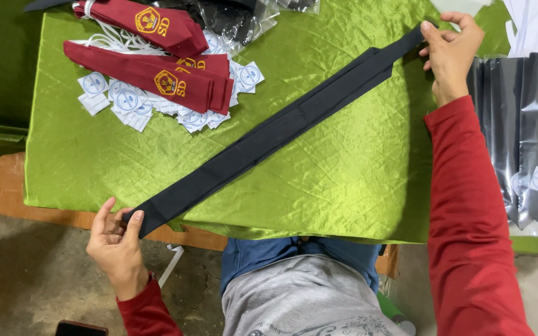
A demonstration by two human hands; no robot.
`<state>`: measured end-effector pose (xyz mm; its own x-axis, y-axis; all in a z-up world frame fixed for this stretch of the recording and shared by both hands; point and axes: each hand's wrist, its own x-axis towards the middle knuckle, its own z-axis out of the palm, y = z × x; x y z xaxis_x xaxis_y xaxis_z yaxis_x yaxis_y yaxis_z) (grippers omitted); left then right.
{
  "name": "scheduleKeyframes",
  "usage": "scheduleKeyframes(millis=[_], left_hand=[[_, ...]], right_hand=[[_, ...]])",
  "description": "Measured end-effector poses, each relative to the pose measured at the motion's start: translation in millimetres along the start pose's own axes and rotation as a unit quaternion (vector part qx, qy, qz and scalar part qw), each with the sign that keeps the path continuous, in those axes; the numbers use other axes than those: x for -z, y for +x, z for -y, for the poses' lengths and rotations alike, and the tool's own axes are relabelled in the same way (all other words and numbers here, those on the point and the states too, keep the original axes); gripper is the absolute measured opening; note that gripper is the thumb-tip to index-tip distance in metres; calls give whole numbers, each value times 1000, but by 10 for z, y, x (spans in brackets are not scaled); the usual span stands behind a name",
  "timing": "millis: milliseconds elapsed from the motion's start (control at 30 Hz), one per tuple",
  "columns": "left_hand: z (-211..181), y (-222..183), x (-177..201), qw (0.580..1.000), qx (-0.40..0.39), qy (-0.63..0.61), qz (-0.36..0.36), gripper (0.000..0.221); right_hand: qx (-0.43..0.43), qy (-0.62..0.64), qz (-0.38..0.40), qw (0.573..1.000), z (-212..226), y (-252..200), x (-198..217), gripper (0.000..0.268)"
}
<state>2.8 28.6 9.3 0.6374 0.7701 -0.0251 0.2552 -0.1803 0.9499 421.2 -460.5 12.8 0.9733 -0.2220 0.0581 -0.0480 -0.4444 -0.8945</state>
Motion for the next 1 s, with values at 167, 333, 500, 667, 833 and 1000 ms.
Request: scheduleKeyframes(millis=[167,333,500,667,833,1000], left_hand=[[-60,-45,-15,1000,9,-14,8,54],[-94,-63,-23,1000,11,-14,15,53],[-115,-63,-31,1000,13,-9,13,52],[-121,-68,-26,1000,10,-4,17,51],[-162,-90,-40,1000,19,-8,13,51],[-168,-126,-19,1000,15,10,17,56]], right_hand=[[61,19,-11,998,33,-121,-100,47],[252,96,15,963,190,-373,-181,54],[279,104,106,949,389,-710,-229,53],[365,14,166,916,491,-1131,-266,45],[436,-19,135,889,341,-1196,-301,43],[462,-157,132,863,157,-959,-120,48]])
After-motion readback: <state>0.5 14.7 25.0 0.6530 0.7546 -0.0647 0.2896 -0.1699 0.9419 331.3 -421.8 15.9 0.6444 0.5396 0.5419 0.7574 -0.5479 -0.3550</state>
